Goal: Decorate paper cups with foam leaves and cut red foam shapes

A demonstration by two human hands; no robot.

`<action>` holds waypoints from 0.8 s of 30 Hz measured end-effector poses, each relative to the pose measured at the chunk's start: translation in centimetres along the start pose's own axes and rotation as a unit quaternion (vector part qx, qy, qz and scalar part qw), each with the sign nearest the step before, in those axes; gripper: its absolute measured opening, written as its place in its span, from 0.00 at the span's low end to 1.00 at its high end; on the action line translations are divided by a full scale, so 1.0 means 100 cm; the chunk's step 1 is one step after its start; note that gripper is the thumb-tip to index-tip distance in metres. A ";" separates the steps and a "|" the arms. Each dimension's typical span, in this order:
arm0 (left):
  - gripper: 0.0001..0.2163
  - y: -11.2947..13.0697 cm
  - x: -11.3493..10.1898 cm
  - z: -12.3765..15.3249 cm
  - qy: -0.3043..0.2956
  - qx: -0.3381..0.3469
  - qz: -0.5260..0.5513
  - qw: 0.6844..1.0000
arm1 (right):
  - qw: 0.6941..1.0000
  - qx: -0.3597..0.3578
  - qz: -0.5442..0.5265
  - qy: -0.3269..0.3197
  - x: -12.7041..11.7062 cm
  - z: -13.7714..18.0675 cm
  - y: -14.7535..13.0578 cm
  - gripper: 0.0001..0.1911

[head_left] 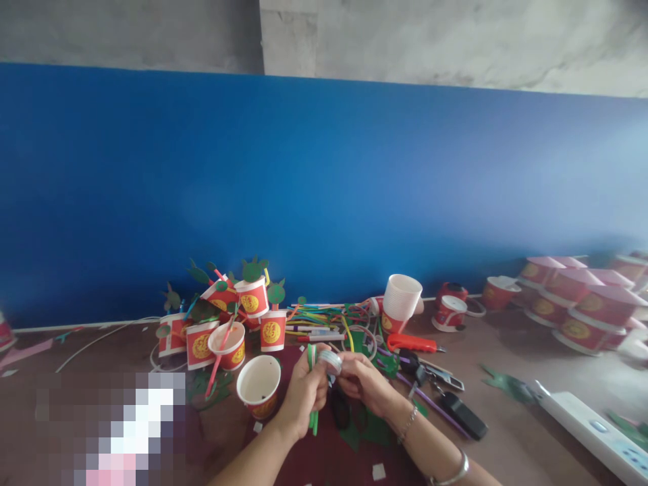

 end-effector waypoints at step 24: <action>0.22 -0.004 -0.002 -0.005 -0.036 -0.048 0.096 0.994 | 1.000 -0.014 0.016 0.003 0.003 -0.001 0.002 0.07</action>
Point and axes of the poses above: each hand's wrist, its own z-axis away from the middle knuckle, its own x-axis out of the palm, y = z × x, the point moved 4 cm from there along -z, towards the middle knuckle, and after that the axes turned 7 degrees about y, right-handed, at the moved point
